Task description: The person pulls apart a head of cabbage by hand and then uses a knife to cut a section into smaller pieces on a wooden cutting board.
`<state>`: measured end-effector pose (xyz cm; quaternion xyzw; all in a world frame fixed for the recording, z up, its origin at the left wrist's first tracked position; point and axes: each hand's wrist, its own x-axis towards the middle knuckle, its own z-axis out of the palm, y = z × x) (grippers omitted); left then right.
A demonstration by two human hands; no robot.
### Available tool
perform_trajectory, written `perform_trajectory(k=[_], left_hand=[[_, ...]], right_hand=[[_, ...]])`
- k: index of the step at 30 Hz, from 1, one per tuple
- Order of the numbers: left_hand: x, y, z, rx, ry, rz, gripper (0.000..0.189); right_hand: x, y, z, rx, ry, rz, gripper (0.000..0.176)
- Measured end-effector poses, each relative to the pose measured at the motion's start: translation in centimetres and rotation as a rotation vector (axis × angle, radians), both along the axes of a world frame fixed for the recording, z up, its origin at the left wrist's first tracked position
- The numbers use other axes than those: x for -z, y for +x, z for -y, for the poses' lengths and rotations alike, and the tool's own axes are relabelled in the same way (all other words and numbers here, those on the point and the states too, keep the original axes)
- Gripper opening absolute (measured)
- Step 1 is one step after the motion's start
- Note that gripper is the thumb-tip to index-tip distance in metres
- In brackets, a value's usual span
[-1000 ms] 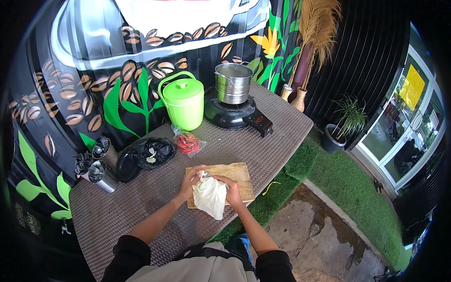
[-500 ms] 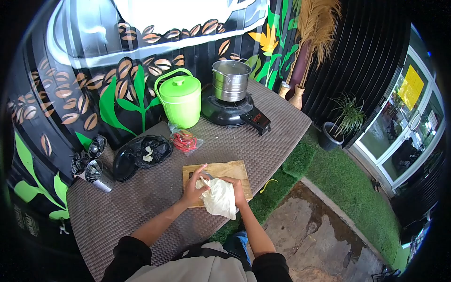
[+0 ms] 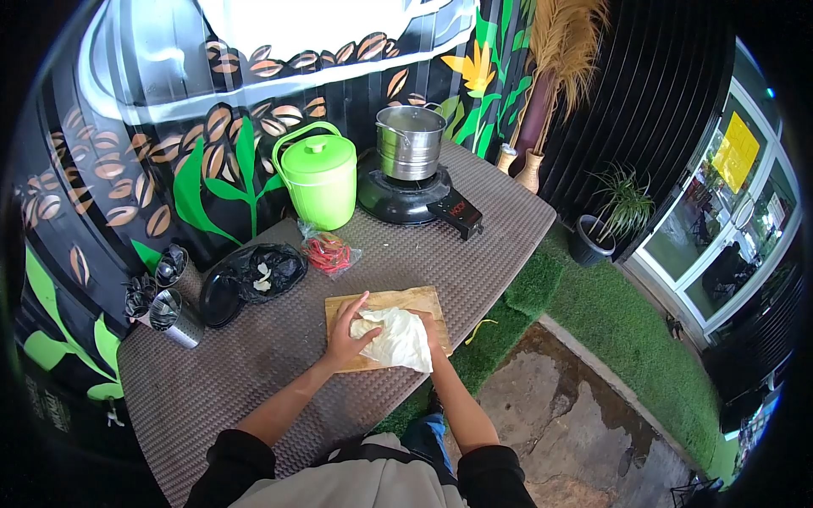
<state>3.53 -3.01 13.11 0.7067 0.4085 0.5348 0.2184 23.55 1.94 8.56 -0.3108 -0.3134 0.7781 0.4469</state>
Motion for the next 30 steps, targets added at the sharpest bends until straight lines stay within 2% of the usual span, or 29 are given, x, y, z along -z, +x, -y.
perform_trajectory(k=[2, 3, 4, 6, 8, 9, 10, 12, 15, 19, 22, 24, 28, 29, 30], left_hand=[[0.3, 0.1, 0.5, 0.031, 0.029, 0.079, 0.070], [-0.2, 0.1, 1.5, 0.045, 0.027, 0.075, 0.069], [-0.5, 0.1, 2.2, 0.056, 0.028, 0.073, 0.068], [0.1, -0.2, 3.3, 0.030, 0.027, 0.073, 0.067], [0.6, -0.6, 4.1, 0.065, -0.029, 0.015, 0.060], [0.2, -0.5, 4.4, 0.087, -0.113, 0.066, 0.047], [0.4, -0.7, 4.4, 0.084, -0.117, 0.066, 0.047], [0.8, -1.0, 4.0, 0.075, -0.004, -0.081, 0.029], [0.9, -1.3, 3.6, 0.092, -0.007, -0.070, 0.019], [1.5, -1.8, 2.8, 0.080, 0.007, -0.032, 0.018], [2.5, -2.3, 1.9, 0.034, -0.097, 0.088, 0.014], [3.1, -2.7, 1.2, -0.055, -0.270, 0.294, 0.011], [2.9, -4.3, 0.1, -0.024, -0.399, 0.465, 0.016], [4.3, -5.3, -0.4, 0.082, -0.369, 0.447, 0.033], [4.3, -5.4, -0.3, 0.081, -0.367, 0.445, 0.033]], right_hand=[[1.0, -1.0, 0.0, 0.338, -0.150, -0.311, 0.036], [1.5, -1.5, -0.7, 0.398, 0.350, 0.491, 0.034], [0.9, -1.1, -1.0, 0.303, 0.098, 0.206, 0.042], [-1.1, -1.4, -0.5, 0.186, -0.119, 0.445, 0.041], [9.5, -0.6, -3.0, 0.265, -0.014, -0.176, 0.037], [6.7, -0.9, -0.8, 0.210, 0.041, -0.205, 0.040], [5.4, -1.1, -0.1, 0.170, 0.059, -0.201, 0.041], [4.3, -1.0, 0.3, 0.119, 0.044, -0.154, 0.041], [2.6, -0.2, 0.0, 0.079, 0.036, -0.087, 0.042], [1.5, 1.0, -0.1, 0.061, 0.028, -0.056, 0.044], [2.5, 1.8, -0.4, 0.099, -0.075, -0.169, 0.044], [3.0, 1.5, -0.6, 0.062, -0.059, -0.200, 0.041], [1.1, 0.0, -0.8, -0.001, -0.187, -0.122, 0.039], [0.6, -0.6, -0.8, 0.025, -0.155, -0.097, 0.038], [0.3, -0.9, -0.8, 0.052, -0.123, -0.072, 0.037]])
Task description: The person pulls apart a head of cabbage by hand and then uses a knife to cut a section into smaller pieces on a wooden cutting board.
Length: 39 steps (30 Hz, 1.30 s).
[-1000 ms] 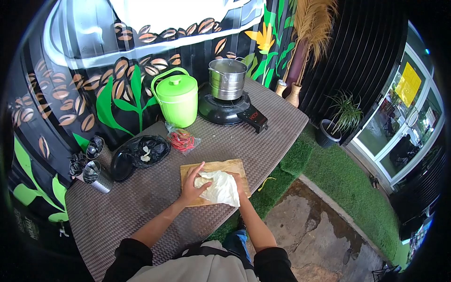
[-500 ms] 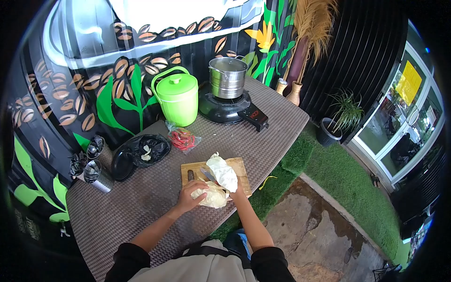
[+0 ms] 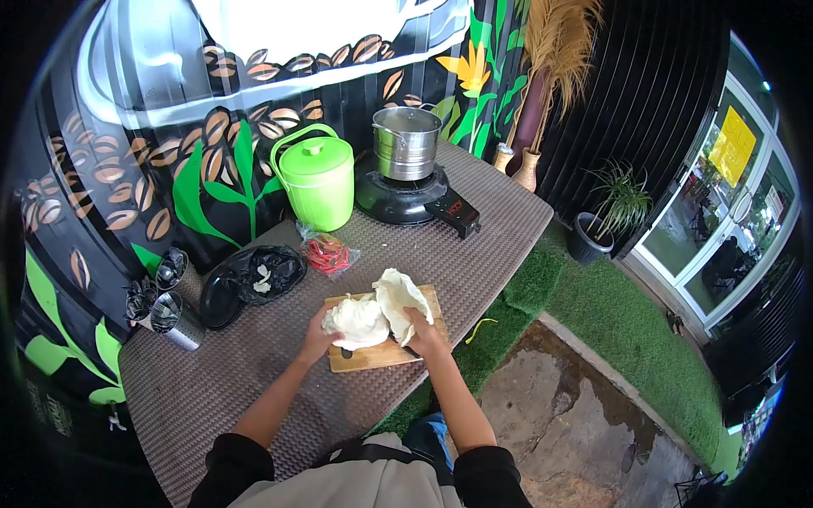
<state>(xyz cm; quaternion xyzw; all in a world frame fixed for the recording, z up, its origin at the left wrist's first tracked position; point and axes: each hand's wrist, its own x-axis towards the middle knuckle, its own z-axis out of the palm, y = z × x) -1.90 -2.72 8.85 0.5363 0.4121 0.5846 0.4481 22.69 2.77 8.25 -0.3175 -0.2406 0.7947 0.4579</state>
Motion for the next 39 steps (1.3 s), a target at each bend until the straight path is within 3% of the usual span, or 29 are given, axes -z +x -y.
perform_trajectory(k=[2, 3, 5, 8, 10, 14, 18, 19, 22, 24, 26, 28, 30, 31, 33, 35, 37, 38, 39], left_hand=[[-0.1, -0.3, 0.2, 0.023, 0.077, -0.043, 0.057], [0.4, -0.6, 0.0, 0.018, 0.079, -0.043, 0.057], [2.0, -1.2, -0.6, -0.192, -0.021, -0.209, 0.072], [2.5, -1.6, 0.0, -0.289, -0.175, -0.016, 0.065], [2.8, -2.0, 0.1, -0.359, -0.220, 0.100, 0.062], [4.2, -4.4, -0.5, -0.523, -0.364, 0.431, 0.054], [4.0, -7.4, -1.7, -0.632, -0.554, 0.731, 0.065], [4.5, -8.2, -2.1, -0.627, -0.562, 0.727, 0.075], [5.7, -10.1, -2.7, -0.536, -0.613, 0.722, 0.073], [5.3, -10.7, -2.7, -0.486, -0.635, 0.610, 0.073], [3.6, -10.9, -2.5, -0.473, -0.820, 0.258, 0.079], [2.1, -10.2, -2.5, -0.444, -0.822, 0.174, 0.087], [3.3, -9.2, -3.4, -0.935, -0.624, -0.816, 0.095], [0.4, -7.2, -2.3, -0.924, -0.423, -0.751, 0.098], [-2.5, -3.5, -1.7, -0.951, 0.024, -0.928, 0.096], [-4.0, -0.3, -1.8, -0.517, 0.006, -0.463, 0.089], [-3.4, 2.2, -2.2, -0.184, -0.306, -0.187, 0.074], [-3.5, 3.2, -1.8, -0.187, -0.306, -0.183, 0.074], [-5.1, 4.2, -0.8, -0.078, -0.379, -0.205, 0.062]], right_hand=[[-0.6, 0.0, 0.2, 0.015, 0.012, 0.028, 0.037], [-0.8, 0.2, 0.1, -0.086, 0.016, 0.032, 0.038], [-0.7, -0.2, -0.1, -0.194, 0.022, 0.037, 0.039], [0.0, -1.8, 0.2, -0.093, -0.043, 0.012, 0.041], [0.2, -2.3, 0.7, -0.031, 0.113, 0.083, 0.045], [-0.4, -2.3, 1.6, -0.125, 0.132, 0.242, 0.041], [1.5, -2.6, 1.8, -0.059, 0.234, 0.240, 0.037], [2.3, -2.8, 1.8, -0.044, 0.258, 0.234, 0.040], [2.3, -3.8, 2.6, 0.059, 0.225, 0.192, 0.042], [0.0, -4.1, 2.7, 0.027, 0.166, 0.237, 0.046], [-1.6, -4.3, 2.9, -0.009, 0.028, 0.355, 0.051], [-0.1, -4.2, 2.5, 0.002, 0.044, 0.395, 0.055], [0.6, -3.9, 2.5, -0.088, 0.126, 0.311, 0.053], [0.0, -3.8, 2.9, -0.090, 0.125, 0.313, 0.053], [-2.4, -3.8, 3.9, -0.151, 0.156, 0.260, 0.056], [-1.6, -4.0, 3.7, -0.120, 0.144, 0.308, 0.057], [-1.0, -4.2, 4.2, -0.090, 0.130, 0.358, 0.058], [-1.0, -4.3, 4.6, -0.014, 0.221, 0.488, 0.057], [-0.9, -4.2, 4.9, 0.066, 0.314, 0.617, 0.057]])
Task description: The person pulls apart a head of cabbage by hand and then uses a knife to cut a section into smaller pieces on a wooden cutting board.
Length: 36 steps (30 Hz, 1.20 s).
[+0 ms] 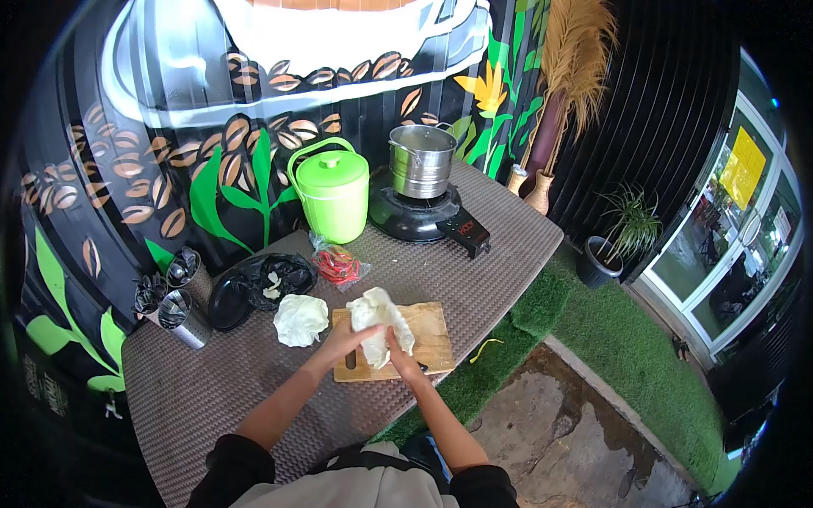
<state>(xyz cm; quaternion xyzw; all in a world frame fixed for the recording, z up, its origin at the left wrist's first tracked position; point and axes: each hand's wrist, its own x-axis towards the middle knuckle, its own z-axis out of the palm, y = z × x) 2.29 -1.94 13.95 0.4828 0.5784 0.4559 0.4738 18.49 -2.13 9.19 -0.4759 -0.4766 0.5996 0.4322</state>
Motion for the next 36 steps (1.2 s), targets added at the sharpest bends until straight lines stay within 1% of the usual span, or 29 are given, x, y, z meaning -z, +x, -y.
perform_trajectory(k=[1, 2, 3, 4, 5, 6, 7, 8, 9, 11, 12, 13, 14, 15, 18, 19, 20, 21, 22, 23, 25, 26, 27, 29, 30, 31, 33, 34, 36], left_hand=[[-1.0, 0.6, 0.6, 0.105, -0.084, 0.000, 0.050], [1.2, 0.5, 0.0, 0.026, -0.013, -0.100, 0.036], [2.5, 0.4, -0.6, 0.027, -0.010, -0.098, 0.036], [3.2, 0.2, -1.0, -0.118, 0.068, -0.108, 0.033], [4.0, -0.1, -1.2, -0.263, 0.144, -0.118, 0.030], [3.4, -0.7, -1.2, -0.302, 0.151, -0.166, 0.027], [3.3, -1.4, -1.5, -0.324, 0.149, -0.270, 0.033], [3.5, -1.8, -1.7, -0.345, 0.189, -0.284, 0.039], [4.1, -2.2, -2.1, -0.366, 0.229, -0.299, 0.045], [6.9, -3.1, -3.7, -0.339, 0.192, -0.242, 0.049], [7.8, -3.2, -4.1, -0.316, 0.153, -0.184, 0.052], [5.9, -2.7, -3.5, -0.315, 0.156, -0.186, 0.052], [4.1, -2.2, -2.7, -0.274, -0.036, -0.004, 0.048], [2.8, -1.8, -2.2, -0.232, -0.229, 0.179, 0.043], [3.6, -2.6, -2.8, -0.197, -0.340, 0.218, 0.050], [4.0, -3.0, -2.9, -0.204, -0.341, 0.220, 0.050], [4.3, -3.3, -3.1, -0.065, -0.424, 0.236, 0.046], [4.7, -3.5, -3.4, 0.076, -0.507, 0.250, 0.043], [5.1, -3.6, -3.7, 0.124, -0.529, 0.238, 0.044], [5.5, -3.3, -3.9, 0.122, -0.530, 0.238, 0.044], [5.1, -1.7, -4.1, 0.040, -0.455, 0.231, 0.042], [4.8, -1.1, -4.1, -0.013, -0.387, 0.157, 0.042], [6.3, -1.1, -5.2, -0.006, -0.387, 0.154, 0.042], [10.7, -1.1, -7.6, -0.061, -0.254, 0.193, 0.053], [7.7, 0.2, -6.3, -0.148, -0.217, 0.149, 0.047], [6.5, 0.7, -5.8, -0.144, -0.222, 0.151, 0.047], [5.8, 1.0, -5.2, -0.101, -0.045, -0.124, 0.032], [6.2, 1.1, -5.2, -0.104, -0.051, -0.121, 0.032], [7.4, 1.2, -5.3, -0.117, -0.254, 0.251, 0.027]], right_hand=[[1.6, 0.7, -0.3, -0.001, 0.002, 0.003, 0.057], [3.5, 1.4, -0.7, -0.128, 0.156, 0.114, 0.054], [4.8, 2.1, -1.1, -0.254, 0.310, 0.226, 0.051], [1.0, 1.7, 0.0, -0.205, 0.334, 0.298, 0.044], [0.6, 2.0, 0.5, -0.202, 0.334, 0.298, 0.044], [0.5, 2.3, 1.0, -0.061, 0.461, 0.547, 0.044], [0.8, 2.6, 1.3, 0.085, 0.587, 0.795, 0.044], [2.1, 3.0, 1.0, 0.192, 0.653, 0.899, 0.042], [2.1, 3.1, 1.0, 0.194, 0.650, 0.899, 0.042], [1.7, 3.4, 1.0, 0.184, 0.634, 1.148, 0.036], [2.0, 3.5, 0.8, 0.185, 0.632, 1.147, 0.036], [2.5, 3.5, 0.2, 0.084, 0.535, 1.122, 0.035], [3.0, 3.6, -0.3, -0.017, 0.436, 1.095, 0.033], [3.7, 3.8, -0.8, -0.019, 0.437, 1.095, 0.033], [5.3, 4.9, -1.7, -0.004, 0.518, 0.980, 0.027], [5.4, 5.5, -2.0, 0.066, 0.408, 0.917, 0.025], [5.6, 6.0, -2.3, 0.135, 0.300, 0.852, 0.024], [4.9, 6.2, -2.2, 0.131, 0.302, 0.852, 0.024], [3.5, 6.5, -1.8, 0.250, 0.337, 0.788, 0.025], [2.5, 6.7, -1.6, 0.370, 0.371, 0.721, 0.026], [1.4, 6.9, -1.7, 0.340, 0.286, 0.651, 0.025], [0.9, 6.8, -1.5, 0.319, 0.446, 0.674, 0.024], [-0.5, 6.5, -1.1, 0.299, 0.605, 0.695, 0.023], [-3.2, 5.5, -0.2, 0.236, 0.598, 0.779, 0.023], [-3.8, 5.0, 0.0, 0.162, 0.591, 0.861, 0.023], [-3.5, 4.6, -0.2, 0.163, 0.586, 0.865, 0.023], [-3.1, 3.7, -0.6, 0.056, 0.511, 0.981, 0.026], [-3.4, 3.2, -0.6, 0.031, 0.469, 0.990, 0.028], [-3.0, 2.6, -0.9, -0.001, 0.464, 1.042, 0.028]])
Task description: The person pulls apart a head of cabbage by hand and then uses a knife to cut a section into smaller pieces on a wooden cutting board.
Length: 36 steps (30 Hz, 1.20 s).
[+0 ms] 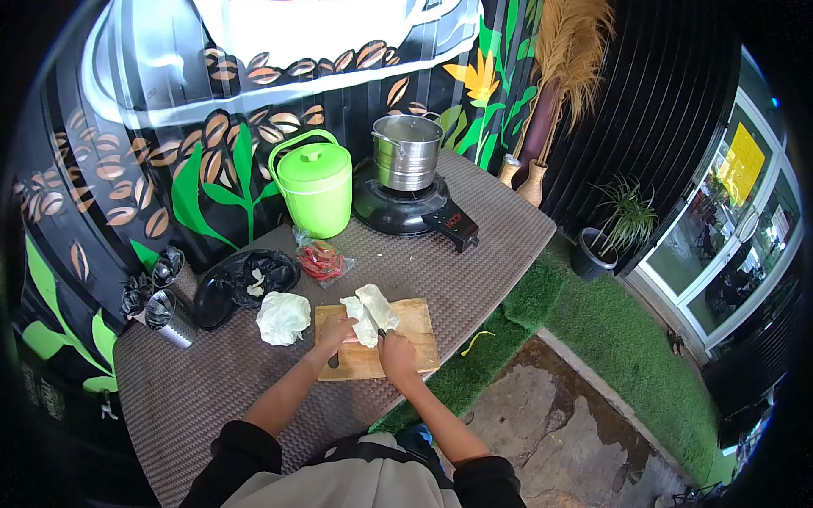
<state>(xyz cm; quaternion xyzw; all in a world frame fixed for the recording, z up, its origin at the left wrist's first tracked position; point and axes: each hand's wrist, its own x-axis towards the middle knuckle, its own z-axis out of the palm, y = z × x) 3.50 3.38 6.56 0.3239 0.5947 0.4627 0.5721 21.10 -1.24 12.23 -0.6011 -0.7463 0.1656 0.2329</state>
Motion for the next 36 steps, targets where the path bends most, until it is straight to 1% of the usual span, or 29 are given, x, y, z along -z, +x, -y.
perform_trajectory(k=[1, 2, 4, 5, 7, 8, 10, 12, 13, 15, 16, 17, 18, 19, 21, 22, 24, 26, 27, 29, 31, 33, 36], left_hand=[[0.7, 0.0, -0.1, -0.001, -0.004, 0.001, 0.027], [1.3, -0.1, -0.1, -0.001, 0.042, 0.031, 0.026], [2.1, -0.3, -0.2, 0.001, 0.087, 0.058, 0.026], [2.5, -0.5, -0.3, 0.014, 0.093, 0.079, 0.024], [2.8, -0.6, -0.4, 0.029, 0.098, 0.098, 0.023], [3.0, -0.5, -0.4, 0.011, 0.116, 0.089, 0.021], [3.6, -0.4, -0.7, -0.006, 0.129, 0.081, 0.019], [4.1, 0.0, -1.0, -0.091, 0.100, -0.104, 0.019], [4.2, 0.2, -0.9, -0.093, 0.096, -0.102, 0.019], [3.6, 0.7, -0.9, -0.152, 0.162, -0.402, 0.017], [3.0, 0.9, -0.9, -0.154, 0.162, -0.397, 0.017], [2.4, 1.1, -0.7, -0.166, 0.172, -0.458, 0.016], [2.2, 1.2, -0.5, -0.178, 0.182, -0.518, 0.015], [2.5, 1.3, -0.6, -0.178, 0.180, -0.515, 0.015], [2.6, 1.4, -0.7, -0.189, 0.191, -0.662, 0.014], [2.7, 1.3, -0.6, -0.187, 0.190, -0.664, 0.014], [2.7, 1.2, -0.4, -0.197, 0.204, -0.557, 0.014], [2.7, 1.1, -0.5, -0.189, 0.198, -0.542, 0.014], [2.6, 1.1, -0.5, -0.183, 0.195, -0.524, 0.014], [5.6, 0.3, -1.5, -0.167, 0.201, -0.484, 0.014], [5.8, -0.1, -1.7, -0.159, 0.209, -0.444, 0.014], [5.6, -0.2, -1.5, -0.162, 0.184, -0.216, 0.013], [5.1, -0.4, -1.5, -0.142, 0.170, -0.201, 0.011]], right_hand=[[0.2, -0.3, -0.2, -0.010, -0.007, 0.055, 0.027], [0.4, -0.6, -0.5, -0.011, -0.011, 0.056, 0.027], [0.7, -1.3, -1.0, -0.005, -0.032, 0.202, 0.015], [0.9, -1.6, -1.3, -0.005, -0.034, 0.200, 0.015], [1.3, -2.1, -2.1, -0.037, -0.006, 0.204, 0.024], [1.5, -2.3, -2.5, -0.036, -0.007, 0.202, 0.024], [1.0, -2.6, -3.3, -0.104, 0.041, 0.233, 0.020], [0.3, -2.6, -3.9, -0.106, 0.017, 0.219, 0.019], [-0.1, -2.6, -3.8, -0.108, -0.005, 0.204, 0.017], [-0.2, -2.4, -3.4, -0.099, -0.024, 0.180, 0.017], [-0.2, -2.3, -3.2, -0.091, -0.040, 0.156, 0.017], [-0.1, -2.4, -2.9, -0.092, -0.041, 0.161, 0.017], [0.0, -2.6, -2.5, -0.097, -0.032, 0.165, 0.018], [-0.1, -2.8, -2.2, -0.102, -0.021, 0.169, 0.019], [-0.8, -3.0, -1.5, -0.100, -0.044, 0.184, 0.019], [-1.4, -3.2, -1.1, -0.097, -0.066, 0.195, 0.020], [-2.0, -3.3, -0.2, -0.067, -0.104, 0.157, 0.019], [-1.7, -3.3, 0.0, -0.036, -0.145, 0.122, 0.019], [-1.3, -3.4, 0.0, -0.045, -0.133, 0.140, 0.019], [-1.2, -3.3, -0.1, -0.052, -0.121, 0.160, 0.019], [-1.5, -3.2, -0.4, -0.045, -0.115, 0.168, 0.016], [-1.7, -3.5, -0.6, -0.044, -0.104, 0.202, 0.014], [-1.9, -4.2, -0.9, -0.052, -0.064, 0.262, 0.010]])
